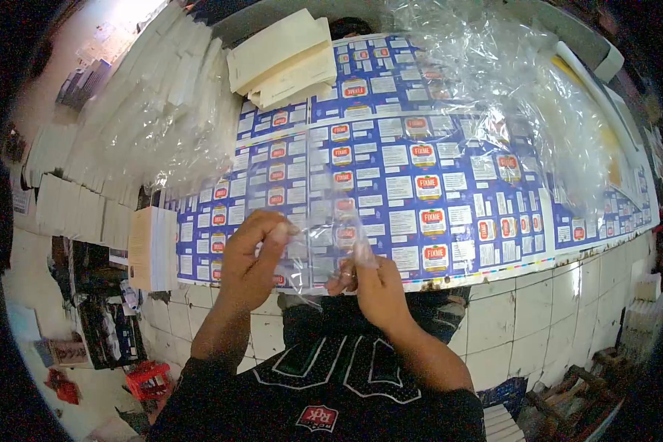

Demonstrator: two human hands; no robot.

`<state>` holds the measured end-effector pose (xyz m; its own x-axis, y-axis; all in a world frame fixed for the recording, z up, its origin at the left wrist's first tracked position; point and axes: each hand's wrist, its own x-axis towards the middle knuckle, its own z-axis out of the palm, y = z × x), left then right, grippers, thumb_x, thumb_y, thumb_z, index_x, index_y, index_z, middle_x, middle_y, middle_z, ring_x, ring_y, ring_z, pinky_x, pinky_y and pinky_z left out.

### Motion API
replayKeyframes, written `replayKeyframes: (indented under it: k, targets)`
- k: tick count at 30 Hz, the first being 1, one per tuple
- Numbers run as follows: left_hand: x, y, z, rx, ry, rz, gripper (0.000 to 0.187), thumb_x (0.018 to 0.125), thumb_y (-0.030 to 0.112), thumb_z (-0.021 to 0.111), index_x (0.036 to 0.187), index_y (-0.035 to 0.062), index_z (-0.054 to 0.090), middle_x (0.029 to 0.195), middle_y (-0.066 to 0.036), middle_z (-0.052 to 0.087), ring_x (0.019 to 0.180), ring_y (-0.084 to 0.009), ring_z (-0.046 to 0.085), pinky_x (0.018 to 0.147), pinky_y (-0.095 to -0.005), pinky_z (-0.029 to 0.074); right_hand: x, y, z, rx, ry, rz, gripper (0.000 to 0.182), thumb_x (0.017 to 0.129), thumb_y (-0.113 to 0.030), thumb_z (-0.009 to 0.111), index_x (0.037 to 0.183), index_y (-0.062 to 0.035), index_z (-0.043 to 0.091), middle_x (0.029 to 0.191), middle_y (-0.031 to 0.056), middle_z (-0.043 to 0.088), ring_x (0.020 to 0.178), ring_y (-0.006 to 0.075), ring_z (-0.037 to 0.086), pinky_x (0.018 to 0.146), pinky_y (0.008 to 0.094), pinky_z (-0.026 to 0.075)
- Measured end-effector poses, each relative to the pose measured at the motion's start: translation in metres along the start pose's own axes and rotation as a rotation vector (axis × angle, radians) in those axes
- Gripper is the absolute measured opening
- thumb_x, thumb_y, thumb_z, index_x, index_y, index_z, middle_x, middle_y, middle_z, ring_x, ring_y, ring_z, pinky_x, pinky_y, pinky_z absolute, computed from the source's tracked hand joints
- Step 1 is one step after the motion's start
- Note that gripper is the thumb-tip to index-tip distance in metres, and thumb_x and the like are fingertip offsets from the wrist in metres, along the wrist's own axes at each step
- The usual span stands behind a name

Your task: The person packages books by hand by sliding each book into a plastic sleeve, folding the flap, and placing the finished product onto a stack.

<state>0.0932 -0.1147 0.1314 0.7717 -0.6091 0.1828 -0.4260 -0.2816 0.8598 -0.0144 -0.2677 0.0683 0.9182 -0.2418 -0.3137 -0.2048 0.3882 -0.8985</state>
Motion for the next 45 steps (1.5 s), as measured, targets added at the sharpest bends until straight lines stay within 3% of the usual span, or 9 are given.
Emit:
replayKeyframes:
  k: [16,18,22,28,32,34,39,41,45]
  targets:
    - [0.000,0.015,-0.014,-0.122,0.172,0.200,0.022,0.101,0.011,0.040,0.104,-0.0031,0.057,0.104,-0.014,0.063,0.093,-0.0172,0.058,0.084,-0.0295,0.044,-0.029,-0.013,0.010,0.015,-0.177,-0.105,0.067,0.103,-0.046,0.021,0.078,0.0036,0.058,0.069,0.0175,0.064,0.071,0.0232,0.065,0.071,0.0360,0.051]
    - [0.002,0.012,-0.009,-0.147,0.185,0.222,0.023,0.101,0.011,0.038,0.106,-0.0035,0.056,0.108,-0.015,0.063,0.097,-0.0176,0.059,0.086,-0.0299,0.044,-0.030,-0.007,0.007,0.042,-0.194,-0.156,0.051,0.104,-0.028,0.029,0.080,0.0042,0.060,0.076,0.0161,0.066,0.073,0.0229,0.066,0.070,0.0350,0.054]
    - [0.020,0.003,0.006,-0.255,0.118,0.261,0.027,0.102,0.016,0.035,0.109,-0.0008,0.055,0.115,-0.016,0.063,0.107,-0.0224,0.059,0.093,-0.0351,0.042,-0.025,0.010,0.006,-0.010,-0.185,-0.183,0.051,0.104,-0.030,0.029,0.085,0.0039,0.062,0.079,0.0154,0.067,0.075,0.0221,0.066,0.071,0.0350,0.053]
    - [0.053,-0.022,0.029,0.315,-0.369,0.579,0.024,0.090,0.018,0.049,0.109,0.0064,0.060,0.116,-0.010,0.063,0.119,-0.0296,0.053,0.108,-0.0527,0.029,0.006,0.029,0.007,0.452,-0.194,0.360,0.054,0.103,-0.043,0.030,0.131,0.0023,0.039,0.120,0.0184,0.059,0.095,0.0274,0.066,0.075,0.0345,0.057]
    - [0.038,-0.060,0.015,0.540,-0.312,0.449,0.038,0.089,0.028,0.056,0.119,0.0043,0.055,0.126,-0.016,0.057,0.131,-0.0303,0.043,0.112,-0.0560,0.018,0.018,0.036,0.003,0.507,-0.207,0.387,0.055,0.101,-0.043,0.038,0.135,0.0002,0.035,0.128,0.0207,0.052,0.105,0.0302,0.062,0.082,0.0382,0.056]
    - [0.016,-0.062,-0.016,0.426,-0.004,0.370,0.060,0.085,0.040,0.061,0.131,0.0040,0.046,0.136,-0.018,0.049,0.135,-0.0328,0.037,0.112,-0.0559,0.016,0.018,0.028,0.007,0.362,-0.250,0.330,0.059,0.099,-0.044,0.043,0.131,0.0048,0.036,0.129,0.0217,0.050,0.112,0.0332,0.057,0.092,0.0433,0.052]
    - [-0.053,-0.125,-0.154,1.165,0.536,-0.297,0.093,0.078,0.048,0.070,0.143,-0.0025,0.028,0.148,-0.025,0.030,0.139,-0.0399,0.025,0.111,-0.0556,0.017,0.020,0.015,-0.036,-0.025,-0.538,0.544,0.048,0.098,-0.039,0.049,0.118,0.0048,0.053,0.105,0.0174,0.065,0.087,0.0281,0.068,0.075,0.0360,0.057]
    - [-0.090,-0.139,-0.198,1.487,0.455,-0.775,0.089,0.084,0.050,0.063,0.145,-0.0019,0.026,0.151,-0.024,0.026,0.140,-0.0395,0.024,0.112,-0.0546,0.019,0.012,0.009,-0.041,-0.213,-0.728,0.652,0.046,0.098,-0.038,0.051,0.117,0.0042,0.055,0.098,0.0165,0.067,0.083,0.0284,0.069,0.072,0.0343,0.057]
    - [-0.120,-0.150,-0.223,1.315,0.371,-0.780,0.074,0.091,0.041,0.056,0.143,-0.0022,0.029,0.148,-0.023,0.032,0.137,-0.0393,0.032,0.109,-0.0490,0.030,-0.004,-0.002,-0.017,-0.616,-1.033,0.525,0.036,0.090,-0.027,0.067,0.106,0.0043,0.062,0.090,0.0140,0.070,0.079,0.0196,0.069,0.069,0.0284,0.055]
